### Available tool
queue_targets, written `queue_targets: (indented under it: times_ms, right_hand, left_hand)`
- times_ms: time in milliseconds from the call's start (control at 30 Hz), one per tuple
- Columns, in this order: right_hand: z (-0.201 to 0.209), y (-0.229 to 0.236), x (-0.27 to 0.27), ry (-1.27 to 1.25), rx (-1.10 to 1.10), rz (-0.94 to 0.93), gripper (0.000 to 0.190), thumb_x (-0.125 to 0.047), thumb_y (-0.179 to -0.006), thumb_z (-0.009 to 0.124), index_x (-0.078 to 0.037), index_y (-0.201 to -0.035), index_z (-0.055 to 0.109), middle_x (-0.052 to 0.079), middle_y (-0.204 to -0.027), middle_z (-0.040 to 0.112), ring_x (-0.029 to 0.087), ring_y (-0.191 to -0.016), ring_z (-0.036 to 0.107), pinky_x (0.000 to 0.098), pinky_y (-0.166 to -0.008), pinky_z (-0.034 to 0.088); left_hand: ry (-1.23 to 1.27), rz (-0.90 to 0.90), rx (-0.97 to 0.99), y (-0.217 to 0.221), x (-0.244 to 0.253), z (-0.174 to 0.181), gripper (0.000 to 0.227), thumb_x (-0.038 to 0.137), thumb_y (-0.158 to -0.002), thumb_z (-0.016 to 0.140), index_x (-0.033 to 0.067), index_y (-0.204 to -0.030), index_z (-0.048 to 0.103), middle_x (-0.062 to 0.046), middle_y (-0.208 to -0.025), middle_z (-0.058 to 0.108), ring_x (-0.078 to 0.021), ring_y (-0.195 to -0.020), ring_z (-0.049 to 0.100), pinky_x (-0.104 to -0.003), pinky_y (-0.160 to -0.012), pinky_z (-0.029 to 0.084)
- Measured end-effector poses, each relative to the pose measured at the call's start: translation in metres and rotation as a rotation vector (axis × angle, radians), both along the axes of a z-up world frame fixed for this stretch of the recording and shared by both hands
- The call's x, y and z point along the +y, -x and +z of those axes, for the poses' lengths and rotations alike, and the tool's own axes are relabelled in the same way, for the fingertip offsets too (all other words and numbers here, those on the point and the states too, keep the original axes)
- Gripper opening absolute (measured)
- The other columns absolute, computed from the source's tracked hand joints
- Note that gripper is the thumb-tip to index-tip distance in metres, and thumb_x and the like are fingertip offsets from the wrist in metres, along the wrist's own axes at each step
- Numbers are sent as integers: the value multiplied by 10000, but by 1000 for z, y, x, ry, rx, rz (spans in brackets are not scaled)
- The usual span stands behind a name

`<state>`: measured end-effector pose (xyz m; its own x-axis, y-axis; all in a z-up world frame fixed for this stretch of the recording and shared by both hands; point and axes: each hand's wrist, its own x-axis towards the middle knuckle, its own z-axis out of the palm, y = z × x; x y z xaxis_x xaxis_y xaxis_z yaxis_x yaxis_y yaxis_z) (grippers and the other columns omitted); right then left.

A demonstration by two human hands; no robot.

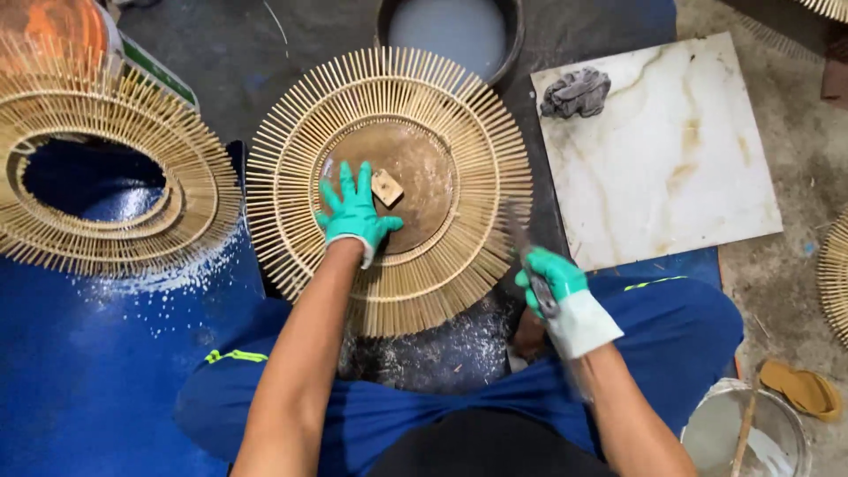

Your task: Scraping and applying finishing liquid to circular bamboo furniture frames.

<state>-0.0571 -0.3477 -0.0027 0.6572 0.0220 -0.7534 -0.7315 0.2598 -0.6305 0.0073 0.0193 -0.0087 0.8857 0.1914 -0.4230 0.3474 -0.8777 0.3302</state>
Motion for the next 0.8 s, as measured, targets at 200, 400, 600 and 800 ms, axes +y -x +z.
queue_targets:
  times_ms: [200,400,600,800]
  right_hand:
    - [1,-2,2,17,65,25,362,-274,-940,624,-155,-1282,628,62,-705,679,167,-390,521,306,-316,382]
    - [4,-10,12,8,-8,32,383,-250,-945,612,-127,-1307,633,66,-695,679,163,-385,529,295,-317,382]
    - [37,-31,55,-72,-133,-10,377,-229,-963,613,-77,-1306,636,60,-717,673,145,-408,537,271,-336,393]
    - [10,-57,79,-48,-130,72,334,-173,-964,644,-12,-1255,670,95,-747,701,150,-447,561,275,-387,433]
  left_hand:
    - [23,225,132,-2,-24,18,1305,669,-718,793,324,-1644,-60,-24,-1729,-179,-513,-1515,-176,-834,-1102,99]
    - [0,97,71,-1,-4,1,1311,655,-699,828,359,-1648,-26,14,-1734,-171,-467,-1575,-158,-825,-1133,82]
    - [69,264,135,-7,-22,18,1299,649,-729,824,380,-1633,-70,-3,-1708,-224,-497,-1536,-180,-840,-1094,138]
    - [37,220,104,-12,-15,13,1299,650,-704,824,404,-1635,-48,16,-1721,-203,-503,-1547,-183,-859,-1068,155]
